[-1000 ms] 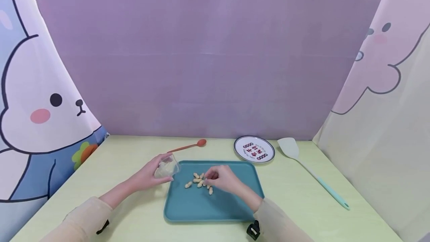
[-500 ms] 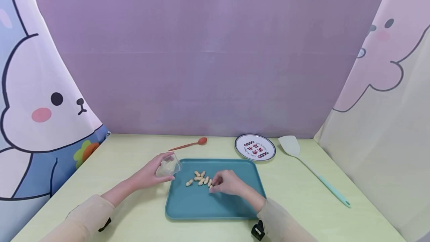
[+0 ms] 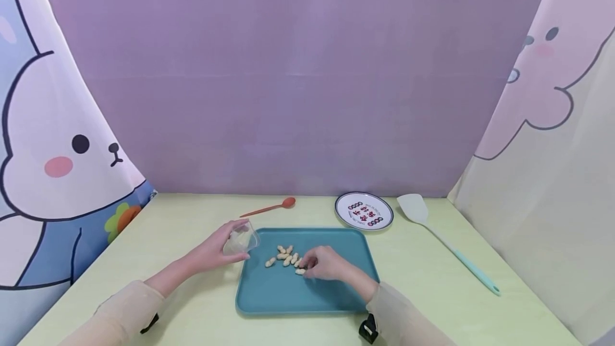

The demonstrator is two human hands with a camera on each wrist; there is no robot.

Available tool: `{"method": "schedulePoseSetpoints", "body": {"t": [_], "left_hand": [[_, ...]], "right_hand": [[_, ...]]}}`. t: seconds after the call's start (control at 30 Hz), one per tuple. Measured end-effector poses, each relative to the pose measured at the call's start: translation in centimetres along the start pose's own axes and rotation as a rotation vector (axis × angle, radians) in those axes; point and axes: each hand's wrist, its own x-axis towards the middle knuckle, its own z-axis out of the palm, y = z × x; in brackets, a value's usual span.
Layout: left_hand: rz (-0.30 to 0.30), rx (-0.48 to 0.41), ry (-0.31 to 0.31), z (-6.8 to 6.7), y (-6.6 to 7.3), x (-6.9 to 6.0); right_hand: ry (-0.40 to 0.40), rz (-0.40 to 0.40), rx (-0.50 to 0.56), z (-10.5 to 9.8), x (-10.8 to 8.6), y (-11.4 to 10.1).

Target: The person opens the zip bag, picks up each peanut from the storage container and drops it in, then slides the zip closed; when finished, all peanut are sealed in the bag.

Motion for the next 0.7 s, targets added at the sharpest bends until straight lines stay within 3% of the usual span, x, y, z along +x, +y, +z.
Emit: {"method": "schedulePoseSetpoints", "body": {"t": [0.2,0.7], "left_hand": [[0.004,-0.003,-0.001,0.0,0.0,0.0],[-0.025,-0.008,-0.019,-0.1,0.1,-0.1]], "right_hand": [[0.003,0.031,0.03,0.1,0.0,0.0],[-0.034,-0.033,0.086,-1.1,0.0,0.7]]}}
